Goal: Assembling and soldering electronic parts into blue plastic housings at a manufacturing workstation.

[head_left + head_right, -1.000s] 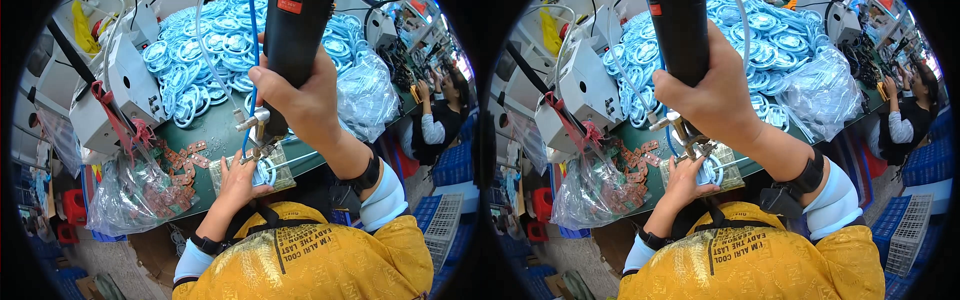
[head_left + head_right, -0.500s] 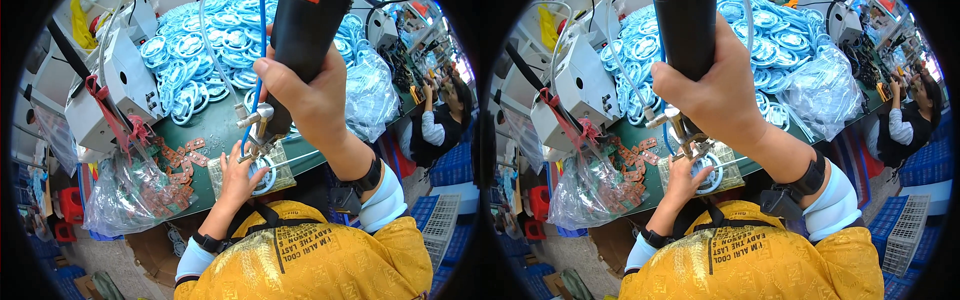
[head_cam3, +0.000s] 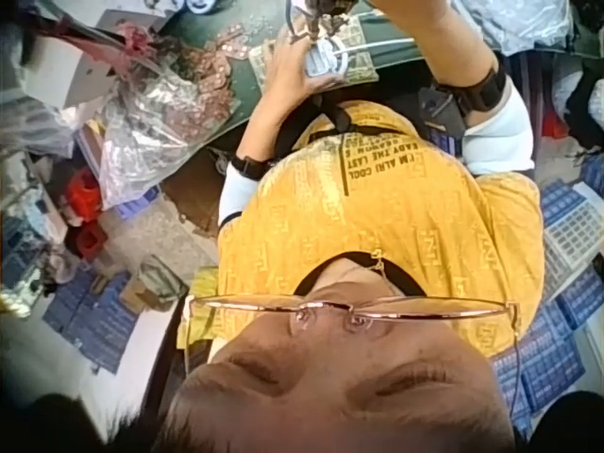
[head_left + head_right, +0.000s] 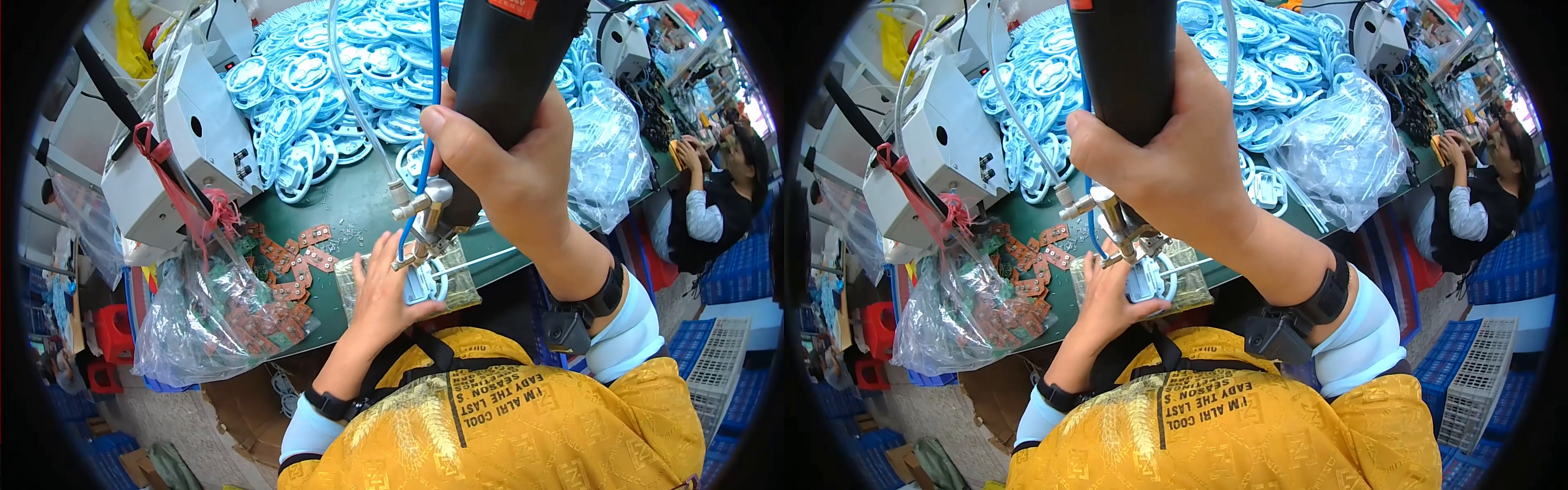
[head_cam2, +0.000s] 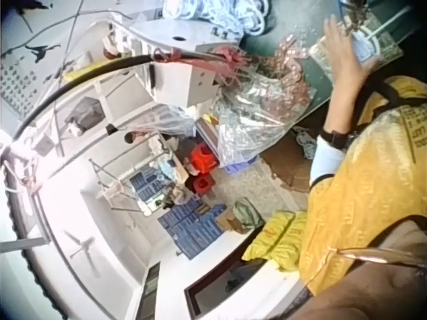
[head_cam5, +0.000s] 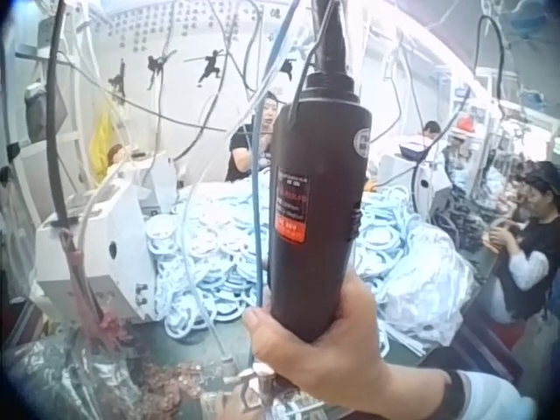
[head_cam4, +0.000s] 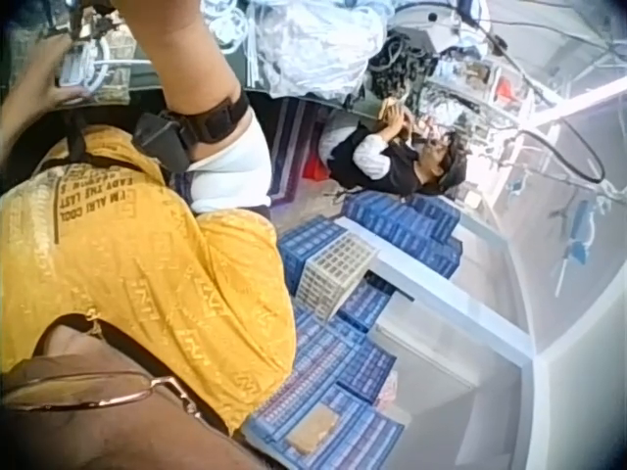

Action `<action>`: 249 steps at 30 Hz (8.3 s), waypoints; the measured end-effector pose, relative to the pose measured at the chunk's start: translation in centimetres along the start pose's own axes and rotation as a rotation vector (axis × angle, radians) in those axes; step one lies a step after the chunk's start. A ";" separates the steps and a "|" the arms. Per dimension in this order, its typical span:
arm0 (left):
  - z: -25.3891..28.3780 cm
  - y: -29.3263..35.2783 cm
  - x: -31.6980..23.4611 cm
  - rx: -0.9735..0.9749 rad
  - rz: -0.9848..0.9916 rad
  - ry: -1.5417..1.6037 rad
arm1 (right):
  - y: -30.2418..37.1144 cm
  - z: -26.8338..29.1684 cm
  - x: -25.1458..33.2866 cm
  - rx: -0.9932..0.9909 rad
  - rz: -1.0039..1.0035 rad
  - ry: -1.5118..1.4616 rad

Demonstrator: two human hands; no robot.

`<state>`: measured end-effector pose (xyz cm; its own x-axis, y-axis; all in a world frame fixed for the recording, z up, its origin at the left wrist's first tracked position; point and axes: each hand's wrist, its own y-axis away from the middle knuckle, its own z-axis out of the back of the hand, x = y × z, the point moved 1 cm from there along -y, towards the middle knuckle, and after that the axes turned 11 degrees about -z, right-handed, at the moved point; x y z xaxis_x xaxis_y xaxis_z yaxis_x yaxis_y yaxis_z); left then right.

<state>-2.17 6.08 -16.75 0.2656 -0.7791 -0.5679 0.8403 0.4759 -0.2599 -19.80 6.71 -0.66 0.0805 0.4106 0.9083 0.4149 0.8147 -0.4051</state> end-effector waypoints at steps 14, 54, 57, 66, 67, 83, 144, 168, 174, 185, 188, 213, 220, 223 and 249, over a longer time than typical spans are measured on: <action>-0.7 3.2 0.4 -0.041 0.047 -0.011 | -0.9 0.3 0.6 0.005 0.050 0.178; 0.6 0.2 1.6 0.225 0.184 0.012 | -0.5 -1.9 0.0 0.029 -0.042 0.053; 0.9 1.2 1.7 0.009 0.093 -0.094 | -0.1 -1.0 2.5 0.042 0.075 0.092; -0.9 3.0 2.1 -0.121 0.073 -0.108 | 1.6 -1.5 1.0 0.098 0.032 0.003; -0.9 3.1 2.1 -0.136 0.072 -0.108 | 1.8 -1.6 1.0 0.052 0.026 0.159; -1.5 3.9 1.7 -0.167 0.133 -0.112 | 1.6 -2.5 1.5 0.134 -0.038 0.055; -1.6 6.5 3.7 -0.232 0.217 0.004 | 0.2 -10.6 -1.4 0.140 -0.033 -0.070; 0.8 3.4 1.4 -0.155 0.052 -0.104 | -1.6 -0.6 3.8 0.077 0.103 0.011; -1.6 0.6 -0.2 -0.016 -0.081 -0.213 | -0.8 1.2 0.7 0.005 0.037 -0.001; -3.0 1.3 0.0 -0.039 -0.132 -0.195 | 0.1 1.6 -1.6 -0.002 -0.040 -0.017; -2.7 1.0 -0.4 -0.036 -0.134 -0.176 | 0.4 2.1 -1.9 -0.074 -0.049 0.070; 2.5 1.2 0.7 -0.048 0.104 -0.143 | -2.8 7.0 -3.7 -0.279 0.457 0.552; 3.0 2.9 3.1 -0.190 0.068 0.092 | 2.2 12.2 -4.8 -0.289 0.208 0.340; 2.8 3.5 3.4 -0.276 0.044 0.147 | 4.2 12.6 -6.9 -0.287 0.118 0.272; 3.8 3.3 1.4 -0.286 0.586 0.846 | 9.7 1.2 -9.6 0.565 0.099 0.653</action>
<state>2.80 4.99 -15.44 0.0855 0.0867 -0.9926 0.5168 0.8479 0.1185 -17.65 11.18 -13.39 0.6681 0.3144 0.6744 -0.1196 0.9399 -0.3197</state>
